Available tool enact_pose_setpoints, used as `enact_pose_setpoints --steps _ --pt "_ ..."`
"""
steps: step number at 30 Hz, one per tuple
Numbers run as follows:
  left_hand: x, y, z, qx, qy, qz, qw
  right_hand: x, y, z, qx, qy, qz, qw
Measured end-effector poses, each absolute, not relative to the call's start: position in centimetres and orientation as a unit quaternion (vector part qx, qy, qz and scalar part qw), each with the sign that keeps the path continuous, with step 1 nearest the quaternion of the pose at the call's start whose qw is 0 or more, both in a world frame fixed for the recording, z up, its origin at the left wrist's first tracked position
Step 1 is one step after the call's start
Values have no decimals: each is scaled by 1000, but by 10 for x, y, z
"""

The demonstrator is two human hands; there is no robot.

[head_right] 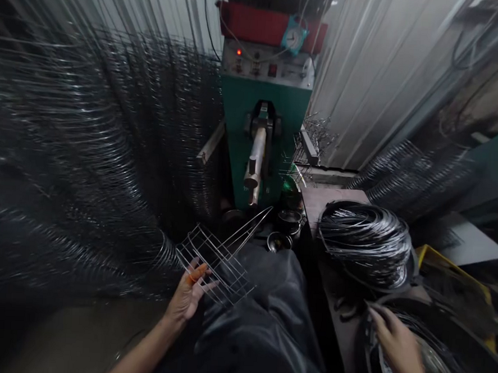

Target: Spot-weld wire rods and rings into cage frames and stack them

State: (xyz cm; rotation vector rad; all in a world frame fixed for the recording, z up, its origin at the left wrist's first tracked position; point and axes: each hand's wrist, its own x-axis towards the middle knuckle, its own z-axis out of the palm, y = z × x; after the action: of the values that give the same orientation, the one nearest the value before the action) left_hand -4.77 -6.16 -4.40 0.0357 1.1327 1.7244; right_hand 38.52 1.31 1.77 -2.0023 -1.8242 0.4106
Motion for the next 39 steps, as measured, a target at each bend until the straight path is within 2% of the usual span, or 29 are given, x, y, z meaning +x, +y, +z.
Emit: enact_pose_setpoints --steps 4,10,15,25,39 --pt "-44 -62 -47 39 482 713 508 255 57 40 -555 -722 317 265" --pt "-48 -63 -40 42 493 722 484 143 102 41 -444 -722 436 303" --pt "-54 -54 -37 52 494 723 480 123 109 29 -413 -672 527 316" --pt "-48 -42 -51 55 496 708 499 107 112 -7 -398 -511 631 427" --pt "-52 -28 -61 10 507 703 499 86 128 -17 -426 -495 624 430"
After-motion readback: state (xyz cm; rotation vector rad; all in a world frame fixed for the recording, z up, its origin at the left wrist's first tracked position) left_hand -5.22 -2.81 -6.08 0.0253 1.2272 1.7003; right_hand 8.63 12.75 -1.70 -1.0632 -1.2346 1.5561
